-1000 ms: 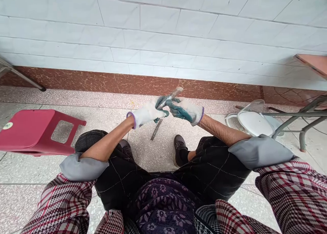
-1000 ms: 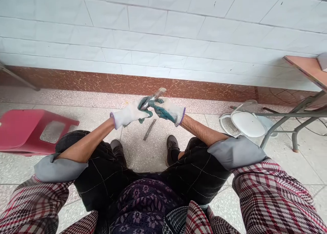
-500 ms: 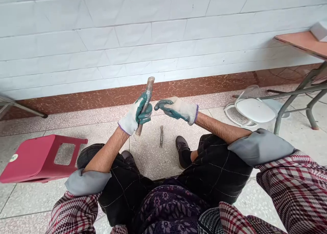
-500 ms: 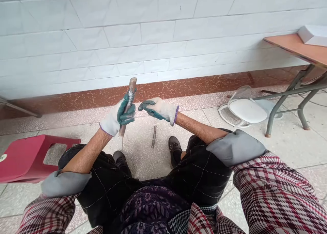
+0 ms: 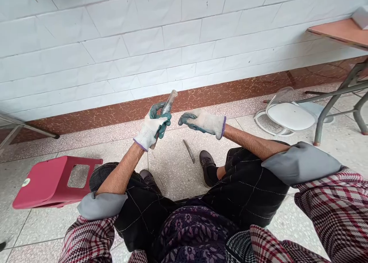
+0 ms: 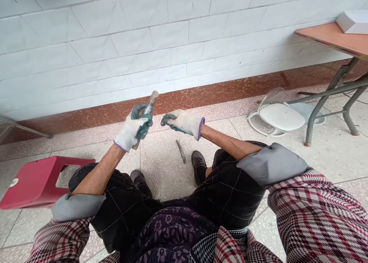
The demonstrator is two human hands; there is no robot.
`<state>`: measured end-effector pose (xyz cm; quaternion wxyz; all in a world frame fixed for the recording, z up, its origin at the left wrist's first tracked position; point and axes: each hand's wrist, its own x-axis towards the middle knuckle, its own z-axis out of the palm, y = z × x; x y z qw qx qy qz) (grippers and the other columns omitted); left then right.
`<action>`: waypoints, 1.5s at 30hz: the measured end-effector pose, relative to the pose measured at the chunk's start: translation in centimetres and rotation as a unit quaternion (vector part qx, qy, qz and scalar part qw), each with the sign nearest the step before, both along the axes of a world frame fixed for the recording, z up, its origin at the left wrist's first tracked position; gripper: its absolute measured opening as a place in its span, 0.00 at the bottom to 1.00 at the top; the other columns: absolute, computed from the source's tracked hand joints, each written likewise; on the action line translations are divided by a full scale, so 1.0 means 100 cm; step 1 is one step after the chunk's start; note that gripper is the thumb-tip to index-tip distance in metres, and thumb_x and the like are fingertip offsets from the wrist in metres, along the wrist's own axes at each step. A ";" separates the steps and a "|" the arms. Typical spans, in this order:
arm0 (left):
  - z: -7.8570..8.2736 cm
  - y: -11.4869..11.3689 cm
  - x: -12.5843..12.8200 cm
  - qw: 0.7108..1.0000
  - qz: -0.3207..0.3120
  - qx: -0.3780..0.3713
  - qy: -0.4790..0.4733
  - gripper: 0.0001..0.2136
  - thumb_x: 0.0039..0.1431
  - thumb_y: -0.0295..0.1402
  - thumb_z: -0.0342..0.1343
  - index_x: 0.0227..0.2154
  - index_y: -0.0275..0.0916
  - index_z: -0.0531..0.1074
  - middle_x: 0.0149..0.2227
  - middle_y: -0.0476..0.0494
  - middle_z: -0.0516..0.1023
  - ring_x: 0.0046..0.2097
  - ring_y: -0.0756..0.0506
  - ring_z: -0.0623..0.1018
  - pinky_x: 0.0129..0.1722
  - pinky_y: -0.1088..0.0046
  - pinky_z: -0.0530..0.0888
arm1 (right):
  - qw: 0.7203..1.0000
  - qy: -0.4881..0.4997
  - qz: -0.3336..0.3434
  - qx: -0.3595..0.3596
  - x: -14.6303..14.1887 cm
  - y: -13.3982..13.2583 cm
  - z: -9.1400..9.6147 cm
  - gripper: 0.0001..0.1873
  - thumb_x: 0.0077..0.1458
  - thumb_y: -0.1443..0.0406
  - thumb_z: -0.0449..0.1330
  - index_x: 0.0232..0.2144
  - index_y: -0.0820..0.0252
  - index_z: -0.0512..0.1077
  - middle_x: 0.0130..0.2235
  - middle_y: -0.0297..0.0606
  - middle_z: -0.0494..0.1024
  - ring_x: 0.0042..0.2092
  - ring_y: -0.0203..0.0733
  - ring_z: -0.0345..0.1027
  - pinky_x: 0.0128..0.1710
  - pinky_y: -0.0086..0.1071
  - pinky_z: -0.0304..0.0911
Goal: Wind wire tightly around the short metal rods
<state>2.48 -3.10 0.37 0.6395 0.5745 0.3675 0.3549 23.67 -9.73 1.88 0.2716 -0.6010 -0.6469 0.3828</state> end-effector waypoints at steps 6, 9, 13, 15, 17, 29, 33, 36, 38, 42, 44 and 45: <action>-0.015 0.014 -0.010 0.975 0.019 0.105 0.197 0.24 0.62 0.33 0.64 0.61 0.38 0.72 0.31 0.52 0.75 0.20 0.55 0.63 0.18 0.75 0.60 | 0.983 -0.136 0.085 0.089 -0.006 0.007 -0.007 0.16 0.67 0.67 0.55 0.44 0.61 0.83 0.46 0.43 0.86 0.43 0.44 0.78 0.45 0.35 0.68; -0.024 0.024 -0.012 0.932 0.001 0.141 0.334 0.17 0.65 0.35 0.63 0.54 0.36 0.76 0.32 0.47 0.77 0.23 0.52 0.67 0.23 0.72 0.65 | 0.968 -0.203 0.100 0.106 -0.011 0.004 0.002 0.15 0.70 0.65 0.55 0.47 0.60 0.83 0.47 0.43 0.86 0.45 0.46 0.79 0.46 0.37 0.67; -0.036 0.027 -0.007 0.818 -0.075 0.261 0.507 0.14 0.67 0.36 0.61 0.51 0.37 0.78 0.37 0.38 0.82 0.35 0.43 0.79 0.36 0.67 0.71 | 0.939 -0.318 0.077 0.109 -0.012 0.009 0.020 0.14 0.70 0.62 0.59 0.48 0.58 0.83 0.36 0.42 0.83 0.38 0.49 0.77 0.38 0.39 0.63; -0.039 0.021 -0.004 0.760 -0.142 0.296 0.560 0.14 0.69 0.38 0.56 0.52 0.39 0.78 0.36 0.38 0.81 0.37 0.40 0.80 0.37 0.64 0.70 | 0.926 -0.355 0.064 0.114 -0.007 0.019 0.023 0.11 0.68 0.62 0.62 0.45 0.58 0.83 0.34 0.43 0.82 0.38 0.52 0.77 0.37 0.41 0.62; -0.038 0.014 -0.003 0.742 -0.191 0.316 0.560 0.15 0.70 0.40 0.55 0.52 0.41 0.78 0.34 0.39 0.80 0.35 0.39 0.79 0.36 0.64 0.69 | 0.926 -0.356 0.051 0.111 0.002 0.031 0.019 0.09 0.66 0.62 0.63 0.42 0.58 0.84 0.34 0.43 0.82 0.38 0.52 0.77 0.37 0.42 0.63; -0.019 0.003 -0.017 0.946 -0.059 0.158 0.277 0.09 0.60 0.30 0.65 0.43 0.37 0.76 0.26 0.52 0.72 0.25 0.52 0.68 0.26 0.75 0.65 | 0.992 -0.088 0.089 0.029 -0.006 0.027 -0.032 0.13 0.63 0.65 0.59 0.41 0.61 0.84 0.33 0.38 0.82 0.29 0.37 0.66 0.29 0.32 0.59; -0.028 0.012 -0.016 0.900 -0.039 0.214 0.377 0.08 0.62 0.29 0.64 0.44 0.36 0.77 0.33 0.46 0.79 0.30 0.49 0.73 0.32 0.73 0.68 | 0.984 -0.135 0.114 0.004 -0.019 0.025 -0.036 0.11 0.64 0.67 0.61 0.41 0.60 0.84 0.31 0.36 0.81 0.29 0.36 0.69 0.30 0.30 0.60; -0.032 0.017 -0.014 0.845 -0.056 0.262 0.463 0.11 0.67 0.34 0.61 0.49 0.37 0.78 0.42 0.38 0.83 0.39 0.44 0.80 0.37 0.69 0.70 | 0.983 -0.143 0.114 -0.024 -0.021 0.021 -0.033 0.11 0.65 0.68 0.60 0.44 0.63 0.83 0.30 0.37 0.82 0.27 0.34 0.68 0.28 0.30 0.59; -0.031 0.018 -0.011 0.797 -0.069 0.275 0.533 0.13 0.72 0.36 0.56 0.54 0.38 0.77 0.44 0.34 0.85 0.42 0.40 0.82 0.39 0.66 0.71 | 0.983 -0.141 0.110 -0.037 -0.020 0.019 -0.029 0.12 0.66 0.69 0.59 0.45 0.65 0.83 0.30 0.38 0.82 0.25 0.33 0.67 0.27 0.29 0.58; -0.027 0.014 -0.003 0.718 -0.091 0.308 0.618 0.17 0.75 0.32 0.47 0.59 0.39 0.75 0.44 0.31 0.85 0.46 0.34 0.85 0.43 0.62 0.74 | 0.982 -0.158 0.094 -0.046 -0.017 0.019 -0.019 0.11 0.68 0.70 0.60 0.45 0.68 0.82 0.29 0.36 0.81 0.26 0.32 0.67 0.28 0.29 0.59; -0.026 0.011 0.000 0.694 -0.108 0.330 0.631 0.18 0.74 0.29 0.46 0.59 0.39 0.75 0.42 0.30 0.85 0.47 0.33 0.85 0.44 0.61 0.75 | 0.982 -0.162 0.076 -0.061 -0.018 0.019 -0.013 0.09 0.70 0.69 0.61 0.42 0.71 0.82 0.29 0.37 0.80 0.29 0.34 0.70 0.31 0.30 0.62; -0.025 0.010 0.001 0.686 -0.119 0.342 0.631 0.18 0.74 0.28 0.46 0.58 0.39 0.76 0.42 0.30 0.85 0.46 0.33 0.85 0.44 0.60 0.75 | 0.983 -0.161 0.064 -0.067 -0.018 0.017 -0.011 0.10 0.71 0.67 0.63 0.42 0.71 0.81 0.30 0.38 0.81 0.30 0.36 0.72 0.33 0.31 0.65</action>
